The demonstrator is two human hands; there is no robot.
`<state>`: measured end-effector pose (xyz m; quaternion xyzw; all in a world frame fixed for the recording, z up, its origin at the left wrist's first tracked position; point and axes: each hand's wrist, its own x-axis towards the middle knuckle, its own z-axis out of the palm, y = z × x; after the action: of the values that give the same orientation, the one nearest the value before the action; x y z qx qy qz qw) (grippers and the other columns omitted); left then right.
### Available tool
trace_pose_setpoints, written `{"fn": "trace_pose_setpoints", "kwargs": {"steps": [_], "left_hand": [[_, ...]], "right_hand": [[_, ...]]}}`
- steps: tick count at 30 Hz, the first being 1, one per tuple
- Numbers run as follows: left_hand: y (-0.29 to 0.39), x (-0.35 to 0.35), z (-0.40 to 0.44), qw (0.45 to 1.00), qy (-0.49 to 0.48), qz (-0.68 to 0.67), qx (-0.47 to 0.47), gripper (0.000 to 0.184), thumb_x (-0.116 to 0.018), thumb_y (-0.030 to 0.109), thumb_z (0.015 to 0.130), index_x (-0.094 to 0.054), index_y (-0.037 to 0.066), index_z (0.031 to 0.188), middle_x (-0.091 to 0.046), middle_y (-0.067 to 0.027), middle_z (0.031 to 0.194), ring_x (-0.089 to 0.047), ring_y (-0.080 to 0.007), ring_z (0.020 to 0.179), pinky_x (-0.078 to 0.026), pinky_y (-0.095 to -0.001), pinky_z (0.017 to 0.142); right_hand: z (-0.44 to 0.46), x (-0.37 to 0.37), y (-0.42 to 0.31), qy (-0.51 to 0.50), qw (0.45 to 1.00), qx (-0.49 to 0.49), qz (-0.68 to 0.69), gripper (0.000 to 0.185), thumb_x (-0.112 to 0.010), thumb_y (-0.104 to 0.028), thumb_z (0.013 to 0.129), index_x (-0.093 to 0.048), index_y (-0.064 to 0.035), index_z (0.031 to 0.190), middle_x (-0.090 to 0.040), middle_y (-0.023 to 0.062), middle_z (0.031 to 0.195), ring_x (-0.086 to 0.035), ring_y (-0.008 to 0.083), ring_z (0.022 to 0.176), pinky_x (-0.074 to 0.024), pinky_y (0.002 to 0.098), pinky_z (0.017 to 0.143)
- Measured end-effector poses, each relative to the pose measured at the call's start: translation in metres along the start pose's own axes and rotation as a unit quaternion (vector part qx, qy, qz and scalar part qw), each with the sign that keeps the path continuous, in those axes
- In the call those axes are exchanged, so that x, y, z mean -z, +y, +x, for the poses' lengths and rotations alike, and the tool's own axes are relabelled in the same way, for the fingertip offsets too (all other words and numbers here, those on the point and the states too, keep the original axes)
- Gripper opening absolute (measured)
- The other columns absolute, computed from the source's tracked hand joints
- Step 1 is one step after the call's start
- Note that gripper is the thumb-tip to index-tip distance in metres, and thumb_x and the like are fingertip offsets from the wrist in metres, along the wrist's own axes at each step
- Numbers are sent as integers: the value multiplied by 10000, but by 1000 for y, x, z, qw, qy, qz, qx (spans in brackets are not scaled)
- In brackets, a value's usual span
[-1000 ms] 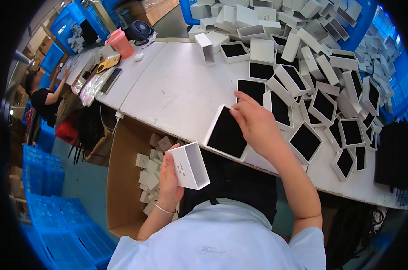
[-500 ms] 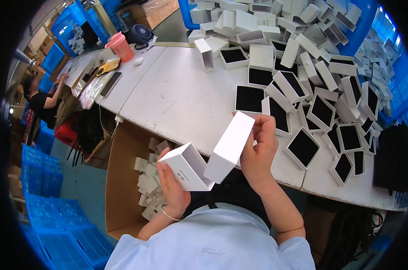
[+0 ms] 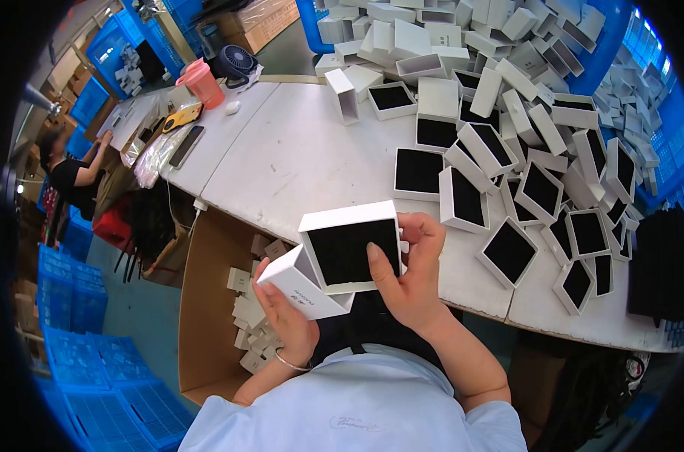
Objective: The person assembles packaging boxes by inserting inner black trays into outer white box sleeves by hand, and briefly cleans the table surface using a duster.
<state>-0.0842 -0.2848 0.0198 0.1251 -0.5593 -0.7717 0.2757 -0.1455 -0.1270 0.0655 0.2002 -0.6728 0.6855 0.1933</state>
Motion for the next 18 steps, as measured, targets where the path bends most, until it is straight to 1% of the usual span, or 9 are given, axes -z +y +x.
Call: {"fn": "trace_pose_setpoints", "kwargs": {"steps": [3,5,8,9,11,13,15,16,18], "left_hand": [[1,3,6,1000,10,2,6,430,-346,348,1000,-303,82,1335,-455,-80,1134,-455,-132,1017,-391,-264,878],[-3,8,11,999,-2,14,-46,426,-362,344,997,-323,79,1328,-470,-72,1127,-468,-125,998,-395,-263,874],[6,10,22,999,-14,-8,-32,428,-377,345,993,-341,70,1320,-491,-59,1093,-485,-115,961,-400,-258,864],[6,15,26,999,-14,-8,-32,428,-377,345,993,-341,70,1320,-491,-59,1093,-485,-115,961,-400,-258,864],[2,25,34,991,-102,81,-3,441,-372,363,992,-347,64,1314,-505,-49,1065,-497,-111,933,-405,-259,853],[4,30,36,989,-121,81,-1,446,-363,371,992,-347,60,1313,-504,-51,1071,-493,-110,938,-403,-257,854],[6,28,35,986,-143,80,-2,452,-354,378,993,-347,57,1311,-502,-52,1078,-490,-109,944,-402,-255,854],[11,24,32,988,-133,76,-8,457,-342,383,994,-343,54,1311,-497,-54,1087,-484,-113,953,-399,-259,858],[14,14,21,982,-104,149,-57,494,-326,432,984,-338,62,1310,-503,-64,1093,-504,-127,956,-426,-265,838]], "right_hand": [[-3,-2,-6,-10,991,61,-119,520,-562,-54,894,-274,7,1322,-519,171,1126,-548,204,996,-450,318,840],[-10,5,-5,-34,994,42,-92,595,-566,-10,876,-247,-5,1378,-520,191,1125,-563,258,992,-465,345,830],[-18,7,-7,-69,973,98,-197,591,-620,34,802,-375,-24,1337,-523,199,1139,-573,342,946,-476,327,809],[-18,8,-10,-69,973,99,-197,591,-620,34,802,-375,-24,1337,-523,199,1139,-573,342,946,-476,327,809],[-17,14,-18,-159,971,38,-174,614,-635,43,786,-380,-20,1342,-526,197,1147,-572,346,955,-475,342,818],[-20,18,-19,-165,975,22,-146,658,-637,93,754,-384,-22,1350,-529,196,1133,-565,347,963,-473,346,826],[-24,20,-15,-199,973,20,-115,689,-657,-98,820,-298,-22,1403,-437,234,1285,-478,382,1142,-408,381,944],[-25,17,-14,-197,973,18,-118,689,-657,-98,820,-298,-22,1403,-437,234,1285,-478,382,1142,-408,381,944],[-29,0,-14,-171,984,42,-3,834,-612,-389,856,-159,-15,1449,-228,269,1440,-274,412,1319,-263,430,1060]]}}
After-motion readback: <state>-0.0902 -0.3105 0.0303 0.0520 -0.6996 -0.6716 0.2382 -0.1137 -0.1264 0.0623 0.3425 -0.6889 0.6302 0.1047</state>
